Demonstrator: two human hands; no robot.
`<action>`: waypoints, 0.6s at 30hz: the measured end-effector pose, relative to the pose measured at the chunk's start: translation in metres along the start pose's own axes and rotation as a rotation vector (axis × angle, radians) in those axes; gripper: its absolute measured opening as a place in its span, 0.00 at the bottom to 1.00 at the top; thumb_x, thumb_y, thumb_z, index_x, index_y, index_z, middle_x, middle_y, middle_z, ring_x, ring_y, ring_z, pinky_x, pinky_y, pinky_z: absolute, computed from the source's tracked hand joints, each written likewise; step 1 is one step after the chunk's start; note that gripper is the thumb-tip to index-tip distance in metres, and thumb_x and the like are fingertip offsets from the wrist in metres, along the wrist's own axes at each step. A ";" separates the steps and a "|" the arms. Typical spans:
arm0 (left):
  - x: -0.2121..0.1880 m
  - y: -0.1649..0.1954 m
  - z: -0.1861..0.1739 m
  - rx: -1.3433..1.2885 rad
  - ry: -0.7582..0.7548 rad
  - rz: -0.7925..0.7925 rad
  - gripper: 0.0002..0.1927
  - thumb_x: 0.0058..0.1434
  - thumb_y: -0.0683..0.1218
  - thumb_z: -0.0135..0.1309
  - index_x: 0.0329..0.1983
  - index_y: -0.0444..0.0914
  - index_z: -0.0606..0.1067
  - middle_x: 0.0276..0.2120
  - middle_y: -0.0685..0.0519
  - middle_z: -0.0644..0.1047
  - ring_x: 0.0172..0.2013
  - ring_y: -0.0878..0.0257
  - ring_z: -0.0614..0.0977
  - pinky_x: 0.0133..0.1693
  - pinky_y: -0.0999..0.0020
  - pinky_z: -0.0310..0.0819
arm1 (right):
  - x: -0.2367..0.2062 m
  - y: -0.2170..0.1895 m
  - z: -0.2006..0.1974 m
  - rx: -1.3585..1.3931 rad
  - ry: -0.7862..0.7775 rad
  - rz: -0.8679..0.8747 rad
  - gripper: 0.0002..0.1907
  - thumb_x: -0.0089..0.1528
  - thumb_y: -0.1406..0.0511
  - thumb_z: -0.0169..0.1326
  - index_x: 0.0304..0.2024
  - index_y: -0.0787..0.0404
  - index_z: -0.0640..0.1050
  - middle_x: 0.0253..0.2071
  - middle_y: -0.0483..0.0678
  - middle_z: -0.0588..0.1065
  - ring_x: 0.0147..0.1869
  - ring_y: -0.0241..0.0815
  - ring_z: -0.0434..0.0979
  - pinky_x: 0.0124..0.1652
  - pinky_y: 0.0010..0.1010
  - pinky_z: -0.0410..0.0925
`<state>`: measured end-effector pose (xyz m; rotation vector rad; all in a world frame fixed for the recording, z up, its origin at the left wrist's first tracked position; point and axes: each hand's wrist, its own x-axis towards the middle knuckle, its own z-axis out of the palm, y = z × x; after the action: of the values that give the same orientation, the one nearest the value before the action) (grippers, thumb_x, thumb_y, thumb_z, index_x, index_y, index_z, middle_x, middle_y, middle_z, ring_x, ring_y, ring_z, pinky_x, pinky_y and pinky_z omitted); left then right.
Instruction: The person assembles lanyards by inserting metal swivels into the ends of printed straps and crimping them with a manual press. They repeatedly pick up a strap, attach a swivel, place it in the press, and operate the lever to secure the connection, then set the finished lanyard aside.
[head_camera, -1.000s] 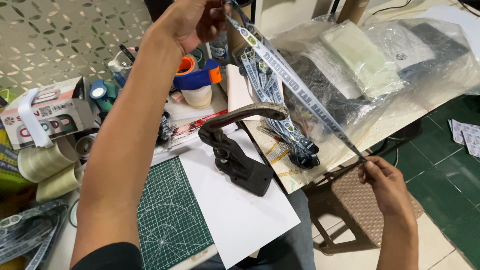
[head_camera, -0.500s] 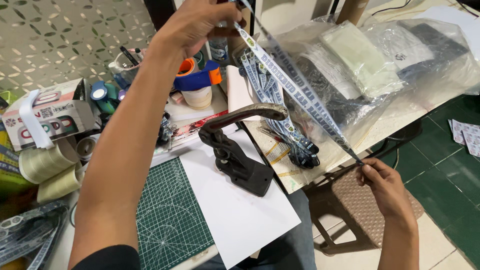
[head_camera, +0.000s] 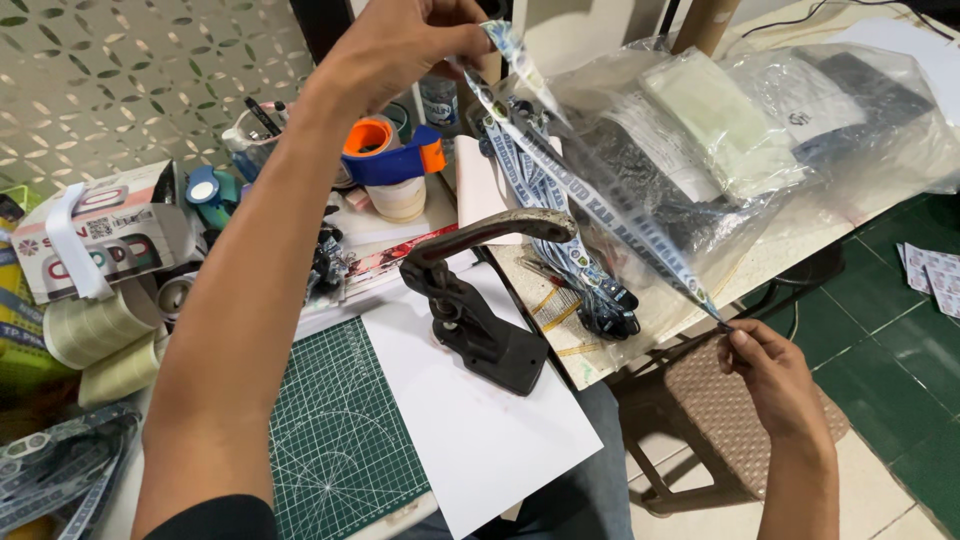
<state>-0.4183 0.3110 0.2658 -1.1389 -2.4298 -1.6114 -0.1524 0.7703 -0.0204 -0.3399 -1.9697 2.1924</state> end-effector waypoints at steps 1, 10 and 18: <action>-0.002 0.001 -0.001 -0.019 -0.021 -0.019 0.06 0.65 0.47 0.58 0.39 0.41 0.80 0.34 0.60 0.82 0.36 0.73 0.83 0.41 0.75 0.76 | 0.000 0.000 -0.001 0.007 0.004 0.006 0.10 0.70 0.67 0.50 0.49 0.67 0.76 0.33 0.48 0.74 0.35 0.38 0.70 0.38 0.28 0.65; -0.001 -0.003 0.007 -0.155 -0.035 -0.174 0.14 0.68 0.50 0.51 0.28 0.39 0.77 0.25 0.56 0.76 0.26 0.71 0.77 0.36 0.76 0.71 | 0.003 -0.002 0.002 0.006 -0.009 -0.010 0.09 0.69 0.68 0.51 0.49 0.67 0.76 0.34 0.48 0.74 0.36 0.38 0.71 0.39 0.28 0.66; -0.004 0.010 0.004 -0.334 -0.114 -0.192 0.12 0.71 0.50 0.52 0.37 0.38 0.79 0.29 0.57 0.79 0.28 0.71 0.76 0.38 0.73 0.73 | 0.002 -0.008 -0.007 -0.031 0.013 -0.004 0.10 0.69 0.68 0.51 0.50 0.67 0.76 0.35 0.47 0.75 0.37 0.37 0.71 0.39 0.27 0.66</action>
<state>-0.4083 0.3137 0.2706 -1.0859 -2.4696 -2.1316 -0.1522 0.7779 -0.0134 -0.3529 -1.9972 2.1539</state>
